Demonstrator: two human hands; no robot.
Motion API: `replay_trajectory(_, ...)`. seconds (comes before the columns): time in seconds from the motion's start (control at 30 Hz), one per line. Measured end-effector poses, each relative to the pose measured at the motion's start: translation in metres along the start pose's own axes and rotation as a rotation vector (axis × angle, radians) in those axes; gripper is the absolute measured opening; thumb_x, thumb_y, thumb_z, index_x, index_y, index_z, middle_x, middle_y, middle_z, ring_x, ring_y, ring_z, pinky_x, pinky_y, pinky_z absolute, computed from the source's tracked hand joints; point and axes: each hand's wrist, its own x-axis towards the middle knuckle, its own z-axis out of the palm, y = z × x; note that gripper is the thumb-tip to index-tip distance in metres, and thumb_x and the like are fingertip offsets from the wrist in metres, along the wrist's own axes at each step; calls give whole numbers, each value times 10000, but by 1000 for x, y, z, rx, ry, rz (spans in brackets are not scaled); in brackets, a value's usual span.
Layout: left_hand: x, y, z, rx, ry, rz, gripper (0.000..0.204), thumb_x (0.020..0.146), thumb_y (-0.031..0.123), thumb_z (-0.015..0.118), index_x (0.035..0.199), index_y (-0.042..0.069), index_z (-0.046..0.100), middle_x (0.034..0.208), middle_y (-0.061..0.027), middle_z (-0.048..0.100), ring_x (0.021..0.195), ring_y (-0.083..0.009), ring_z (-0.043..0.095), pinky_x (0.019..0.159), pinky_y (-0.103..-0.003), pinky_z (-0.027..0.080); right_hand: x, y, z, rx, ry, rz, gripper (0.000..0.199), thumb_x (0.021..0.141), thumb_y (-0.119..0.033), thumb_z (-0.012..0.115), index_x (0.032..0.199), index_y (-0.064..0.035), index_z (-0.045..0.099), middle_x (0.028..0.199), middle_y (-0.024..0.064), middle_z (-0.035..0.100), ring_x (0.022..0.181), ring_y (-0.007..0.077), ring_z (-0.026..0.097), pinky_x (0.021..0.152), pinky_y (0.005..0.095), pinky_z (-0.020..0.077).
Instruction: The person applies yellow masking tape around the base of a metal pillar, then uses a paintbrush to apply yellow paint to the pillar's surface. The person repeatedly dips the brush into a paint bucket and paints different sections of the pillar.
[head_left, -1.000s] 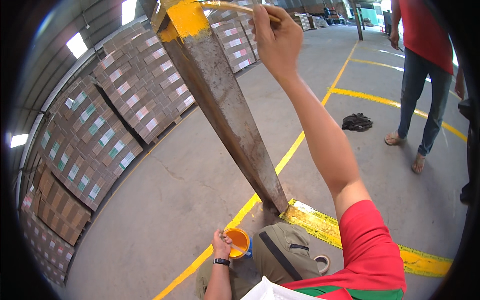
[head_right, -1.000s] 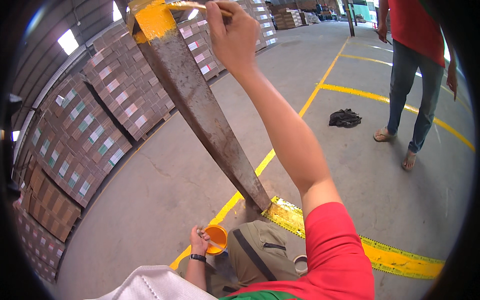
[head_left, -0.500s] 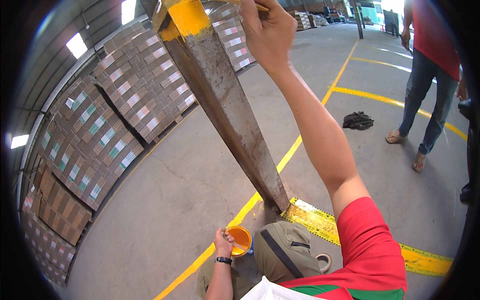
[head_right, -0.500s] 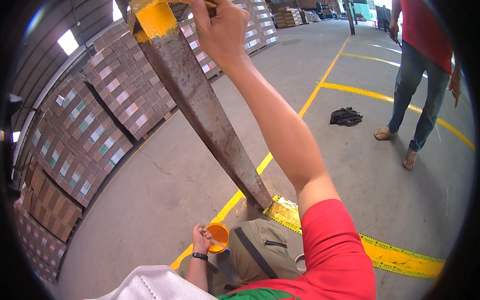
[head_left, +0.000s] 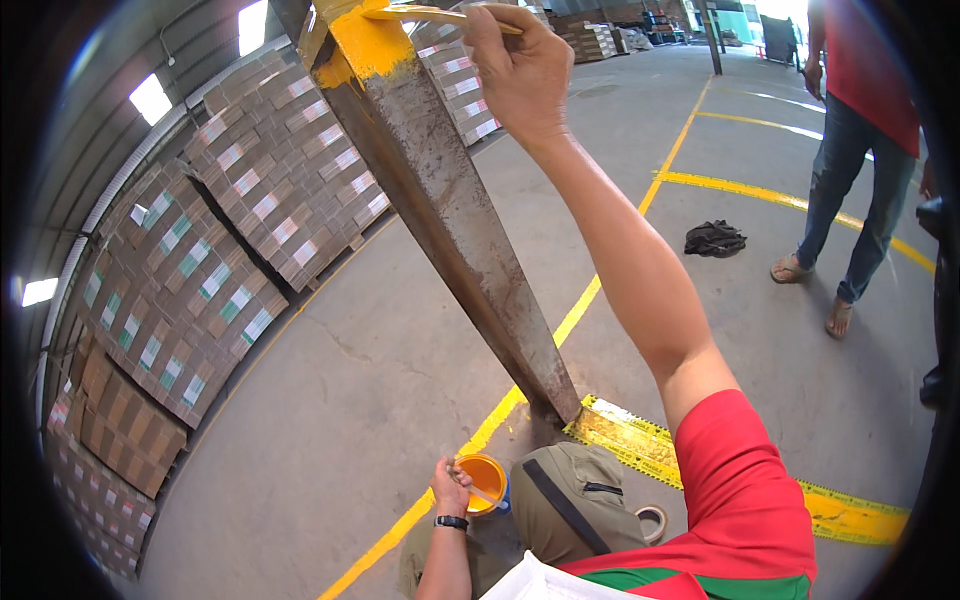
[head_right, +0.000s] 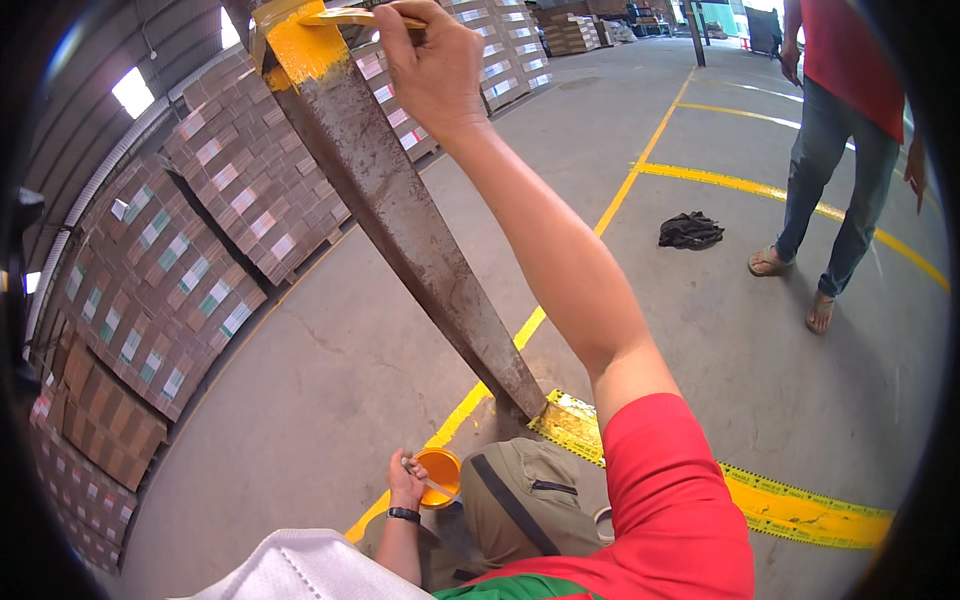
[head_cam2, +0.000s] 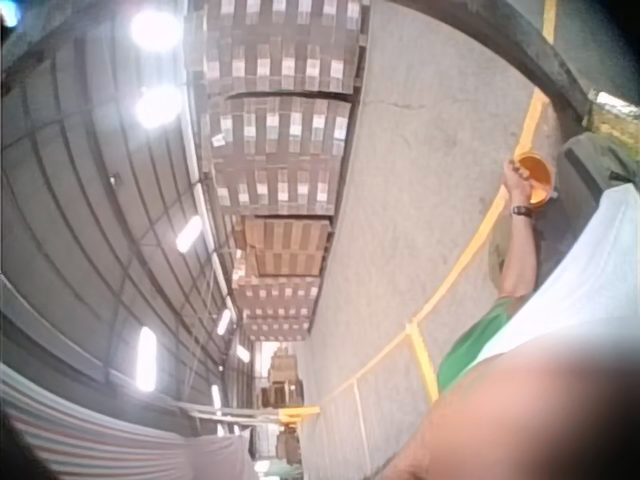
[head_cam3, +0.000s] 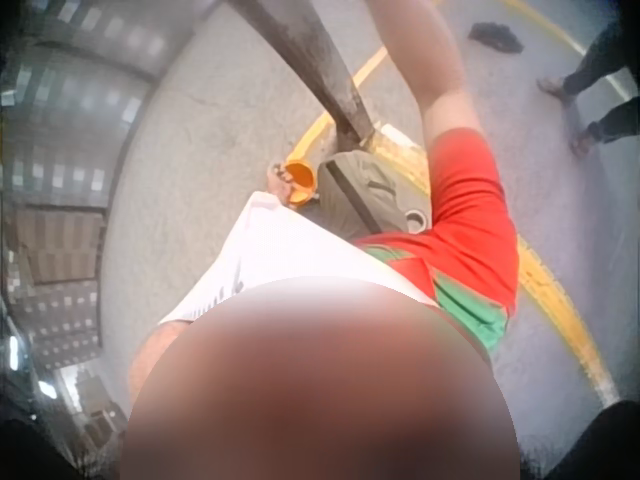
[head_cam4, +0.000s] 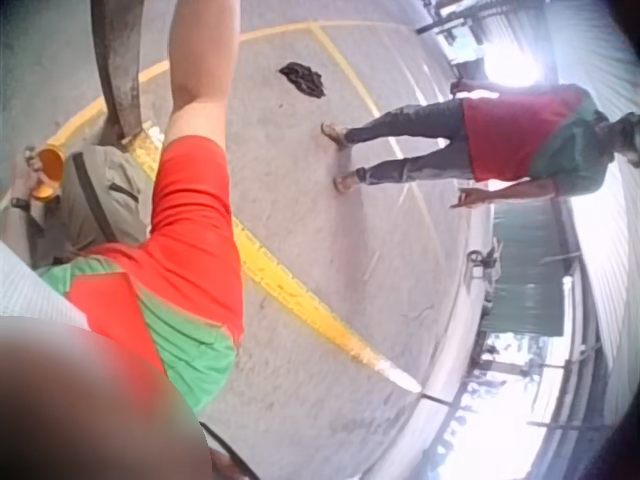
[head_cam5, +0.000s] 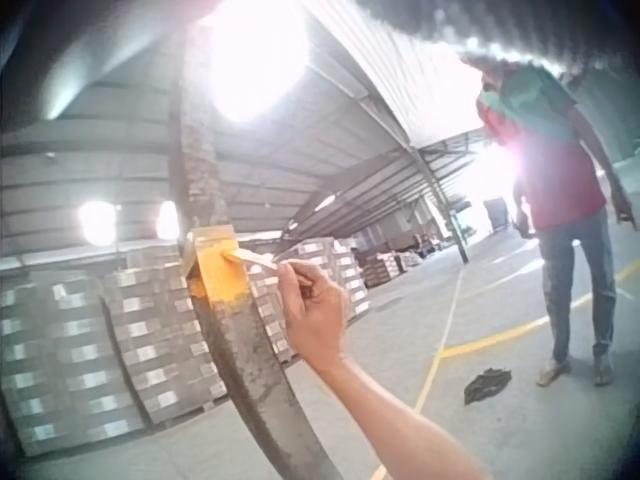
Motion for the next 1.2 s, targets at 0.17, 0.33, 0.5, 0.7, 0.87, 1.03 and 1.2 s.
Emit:
replay_trajectory(0.17, 0, 0, -1, 5, 10, -2, 215, 996, 293, 601, 956, 93, 534, 712, -22, 479, 564, -115, 417, 474, -261, 348, -1, 1, -19, 29, 39, 88, 268, 1003, -230, 711, 1057, 32, 719, 801, 58, 731, 669, 53, 621, 577, 201, 483)
replay_trajectory(0.33, 0, -5, -1, 6, -37, -17, 216, 991, 294, 603, 962, 89, 540, 714, -21, 479, 569, -116, 419, 480, -260, 350, -9, -14, 0, 226, -15, 19, 270, 1014, -234, 695, 1054, 33, 713, 789, 50, 720, 663, 51, 615, 570, 205, 475)
replay_trajectory(0.5, -6, -8, -1, 34, -37, -10, 242, 1016, 335, 575, 949, 109, 515, 697, -4, 493, 554, -111, 415, 483, -261, 358, -11, -10, 12, 136, -44, 48, 181, 1020, -153, 668, 1025, 21, 714, 777, 29, 715, 686, 26, 585, 581, 212, 457)
replay_trajectory(0.7, -8, -12, -7, 21, 12, -21, 247, 994, 331, 607, 927, 104, 536, 690, 5, 470, 544, -98, 392, 474, -254, 341, -93, -17, -74, -56, -237, 215, 217, 1047, -182, 633, 1068, 22, 701, 786, 40, 693, 677, 52, 589, 587, 201, 462)
replay_trajectory(0.87, -8, -14, -13, -45, 6, -11, 192, 973, 258, 623, 950, 76, 568, 700, -22, 488, 541, -105, 413, 465, -256, 353, -121, -44, -124, -124, -267, 291, 184, 1026, -140, 657, 1062, 32, 711, 792, 56, 719, 693, 63, 622, 616, 215, 493)
replay_trajectory(1.03, -13, -13, -10, 2, 3, -19, 234, 990, 320, 613, 959, 95, 555, 689, -2, 494, 540, -99, 410, 472, -249, 350, -43, -25, -58, 46, -149, 33, 210, 1036, -165, 649, 1085, 30, 709, 819, 55, 721, 683, 55, 602, 593, 198, 473)
replay_trajectory(1.2, -18, -7, -7, -54, -43, -20, 232, 980, 302, 627, 983, 77, 572, 711, -19, 493, 564, -104, 422, 483, -251, 349, -52, -21, -39, -155, -248, -9, 198, 991, -184, 707, 1036, 8, 723, 720, 56, 696, 649, 58, 605, 598, 243, 485)
